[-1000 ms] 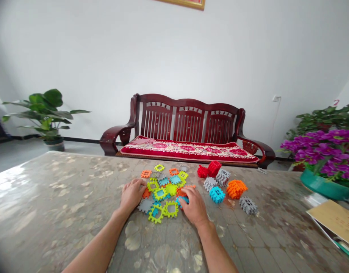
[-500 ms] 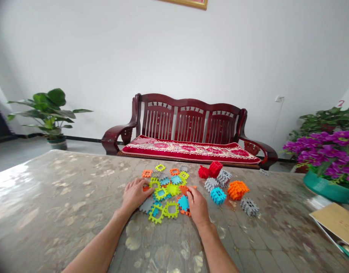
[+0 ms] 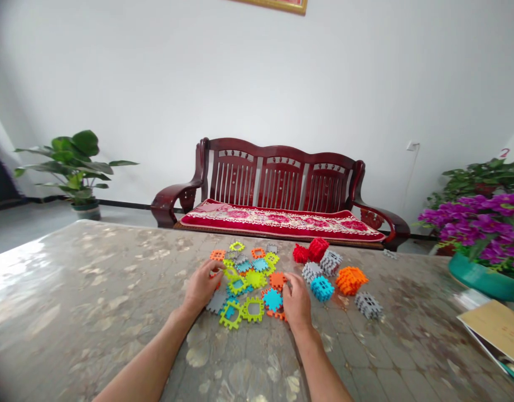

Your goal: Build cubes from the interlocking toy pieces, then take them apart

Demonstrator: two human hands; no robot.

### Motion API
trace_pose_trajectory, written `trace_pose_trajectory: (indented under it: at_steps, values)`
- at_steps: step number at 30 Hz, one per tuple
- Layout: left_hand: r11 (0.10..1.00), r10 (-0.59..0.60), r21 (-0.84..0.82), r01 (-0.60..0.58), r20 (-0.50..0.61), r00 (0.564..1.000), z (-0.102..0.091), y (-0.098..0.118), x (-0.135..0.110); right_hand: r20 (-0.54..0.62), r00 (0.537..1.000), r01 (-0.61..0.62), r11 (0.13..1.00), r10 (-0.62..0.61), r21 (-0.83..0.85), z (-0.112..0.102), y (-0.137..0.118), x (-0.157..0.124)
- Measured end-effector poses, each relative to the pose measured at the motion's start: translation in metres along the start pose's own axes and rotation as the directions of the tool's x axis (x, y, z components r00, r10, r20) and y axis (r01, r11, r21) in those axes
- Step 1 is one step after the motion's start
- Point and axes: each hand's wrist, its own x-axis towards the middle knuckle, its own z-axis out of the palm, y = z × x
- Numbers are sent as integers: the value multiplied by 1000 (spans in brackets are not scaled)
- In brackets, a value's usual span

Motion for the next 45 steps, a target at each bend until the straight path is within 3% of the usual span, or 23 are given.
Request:
trace_pose_trajectory:
  at_steps: [4,10,16,22,32,41,45]
  values:
    - [991,88,-110,-82,48,995,9,4,-3,22,1000,17,1000,-17,11,-1,-2,0]
    - [984,144,-123,-127,137,980,11,0,-2,17,1000,23,1000,-23,13,-1,-4,-1]
    - [998,54,13,-58,200,978,3,14,-5,18,999,47,999,-47,-11,-3,-9,-1]
    - [968,120,180,-175,278,953,6,20,-9,31,999,46,999,-45,-29,-2,-11,-1]
    - [981,157,69,-183,277,948,7,19,-7,42,998,37,999,-37,-14,-1,-9,-1]
    - [970,119,169,-177,306,945,3,25,-8,66,997,52,996,-47,-68,-2,-12,-1]
    - [975,117,146,-165,291,950,5,23,-7,80,989,132,982,-122,-133,-5,-23,-2]
